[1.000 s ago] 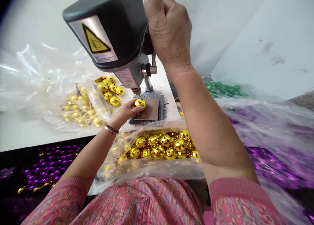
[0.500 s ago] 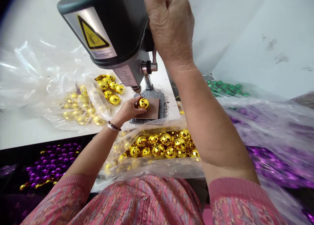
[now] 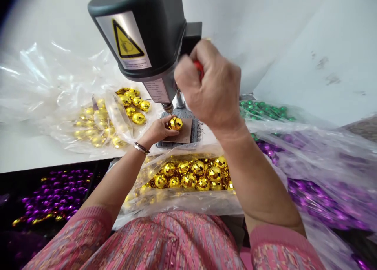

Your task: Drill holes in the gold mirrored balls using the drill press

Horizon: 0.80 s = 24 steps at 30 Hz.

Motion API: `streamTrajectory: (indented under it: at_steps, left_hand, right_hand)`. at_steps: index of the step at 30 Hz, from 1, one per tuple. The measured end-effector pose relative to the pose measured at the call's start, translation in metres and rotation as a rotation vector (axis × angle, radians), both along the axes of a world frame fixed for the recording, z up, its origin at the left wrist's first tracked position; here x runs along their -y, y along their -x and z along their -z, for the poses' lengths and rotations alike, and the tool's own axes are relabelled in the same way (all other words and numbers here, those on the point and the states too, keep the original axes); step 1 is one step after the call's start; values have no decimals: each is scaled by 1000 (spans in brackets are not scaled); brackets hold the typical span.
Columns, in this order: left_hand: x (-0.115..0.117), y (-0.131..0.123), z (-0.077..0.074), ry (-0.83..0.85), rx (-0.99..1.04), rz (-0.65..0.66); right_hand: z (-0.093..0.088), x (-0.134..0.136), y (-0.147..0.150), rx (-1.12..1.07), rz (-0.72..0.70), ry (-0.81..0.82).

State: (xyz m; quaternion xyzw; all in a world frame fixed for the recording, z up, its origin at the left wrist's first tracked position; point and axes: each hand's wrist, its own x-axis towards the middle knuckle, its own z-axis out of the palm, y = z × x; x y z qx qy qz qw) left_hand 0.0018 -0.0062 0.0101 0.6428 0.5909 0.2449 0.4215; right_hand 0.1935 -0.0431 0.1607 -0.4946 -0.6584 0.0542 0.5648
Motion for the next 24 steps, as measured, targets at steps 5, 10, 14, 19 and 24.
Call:
streamTrajectory:
  at_steps: [5, 10, 14, 19, 24]
  left_hand:
    - [2, 2, 5, -25, 8, 18]
    - [5, 0, 4, -36, 25, 19]
    - [7, 0, 5, -40, 31, -20]
    - [8, 0, 6, -36, 60, -1]
    - [10, 1, 2, -45, 47, 0]
  right_hand:
    - [37, 22, 1, 97, 31, -40]
    - [58, 19, 0, 136, 46, -116]
    - [70, 16, 0, 163, 60, -178]
    - [86, 13, 0, 177, 84, -306]
    - [109, 9, 1, 209, 101, -425]
